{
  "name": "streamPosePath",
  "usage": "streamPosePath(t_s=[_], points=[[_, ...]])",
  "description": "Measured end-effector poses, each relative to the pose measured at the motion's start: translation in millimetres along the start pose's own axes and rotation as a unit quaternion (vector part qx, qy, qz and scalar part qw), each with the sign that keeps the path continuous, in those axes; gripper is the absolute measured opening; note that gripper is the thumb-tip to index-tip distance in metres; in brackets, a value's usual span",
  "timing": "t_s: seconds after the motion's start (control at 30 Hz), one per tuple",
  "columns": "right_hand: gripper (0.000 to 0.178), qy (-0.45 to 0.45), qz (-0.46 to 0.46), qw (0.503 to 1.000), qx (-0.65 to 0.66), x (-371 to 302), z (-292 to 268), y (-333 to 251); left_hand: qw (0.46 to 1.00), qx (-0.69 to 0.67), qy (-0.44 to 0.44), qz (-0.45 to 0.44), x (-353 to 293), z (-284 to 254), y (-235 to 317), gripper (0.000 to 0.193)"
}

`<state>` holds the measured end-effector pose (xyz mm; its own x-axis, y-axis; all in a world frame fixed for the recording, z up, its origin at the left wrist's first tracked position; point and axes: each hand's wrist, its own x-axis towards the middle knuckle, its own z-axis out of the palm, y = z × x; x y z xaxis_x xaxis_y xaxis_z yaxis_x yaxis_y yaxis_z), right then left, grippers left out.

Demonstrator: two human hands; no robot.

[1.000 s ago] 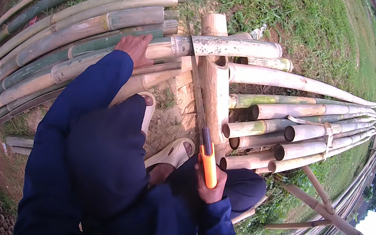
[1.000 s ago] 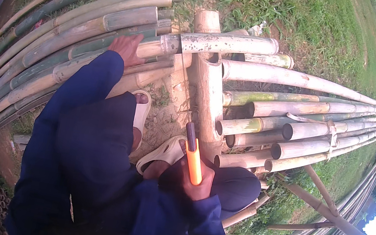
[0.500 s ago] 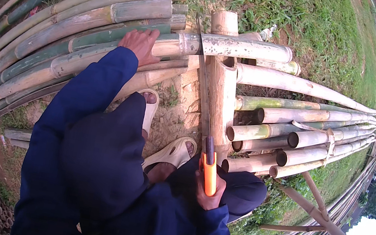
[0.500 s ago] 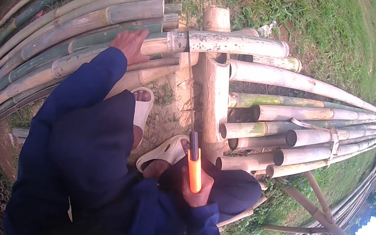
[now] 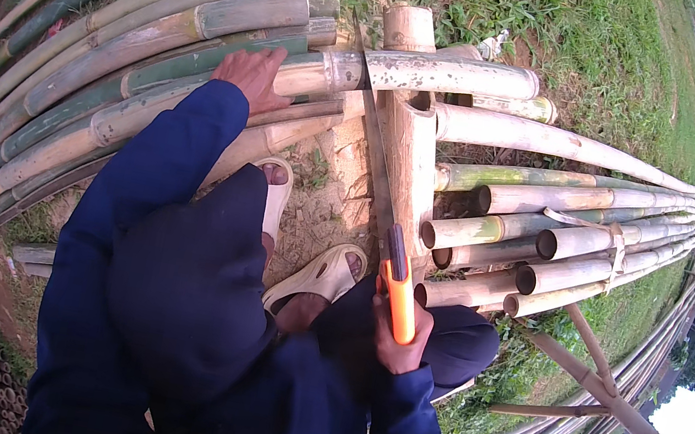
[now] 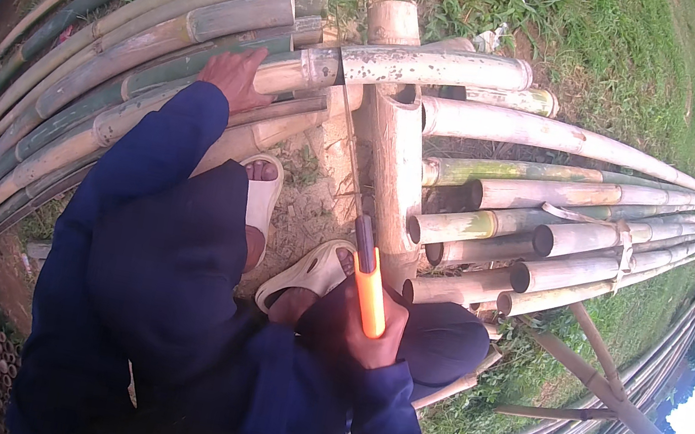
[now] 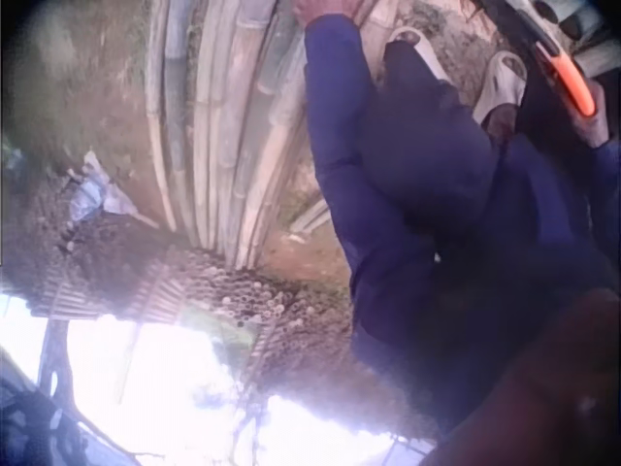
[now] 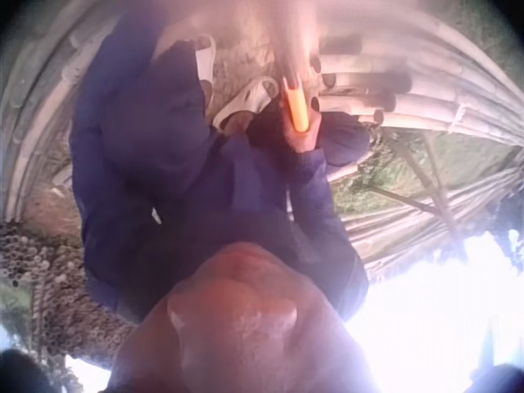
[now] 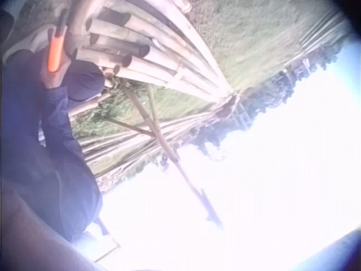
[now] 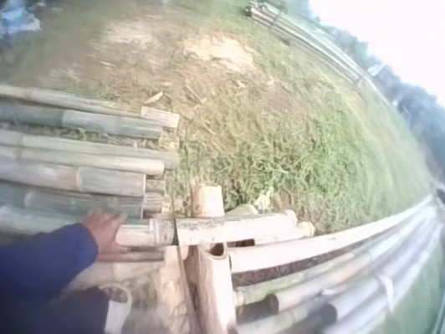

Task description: The person selects bamboo poles from a pile, positions them on a support, and cuts them to length using a hand saw. The cut pieces are placed aside after each cut.

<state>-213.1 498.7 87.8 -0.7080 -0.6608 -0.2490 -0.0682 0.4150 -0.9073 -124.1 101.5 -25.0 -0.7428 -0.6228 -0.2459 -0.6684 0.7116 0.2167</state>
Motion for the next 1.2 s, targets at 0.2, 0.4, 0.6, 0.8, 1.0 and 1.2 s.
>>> streamPosePath(t_s=[0.2, 0.4, 0.6, 0.8, 1.0, 1.2], points=[[0.011, -0.037, -0.037, 0.998, -0.023, 61, 32, 12, 0.998, -0.012, 0.048, 0.03, 3, 0, -1, 0.065], [0.036, -0.04, -0.034, 0.997, -0.058, -23, -10, 10, 0.999, -0.005, -0.041, -0.03, 2, -11, 4, 0.084], [0.013, -0.05, -0.024, 0.998, -0.031, 103, 54, -6, 1.0, 0.011, 0.026, 0.01, 2, -8, 5, 0.064], [0.017, -0.016, -0.064, 0.998, -0.013, 7, 2, -6, 0.997, -0.04, 0.047, 0.039, -15, -8, 5, 0.065], [0.016, -0.032, -0.037, 0.995, -0.085, -39, -19, -31, 0.996, -0.055, -0.06, 0.041, -40, -36, 28, 0.064], [0.014, -0.037, -0.017, 0.996, -0.074, -52, -30, -17, 0.991, -0.104, -0.048, 0.072, -50, -4, 23, 0.064]])
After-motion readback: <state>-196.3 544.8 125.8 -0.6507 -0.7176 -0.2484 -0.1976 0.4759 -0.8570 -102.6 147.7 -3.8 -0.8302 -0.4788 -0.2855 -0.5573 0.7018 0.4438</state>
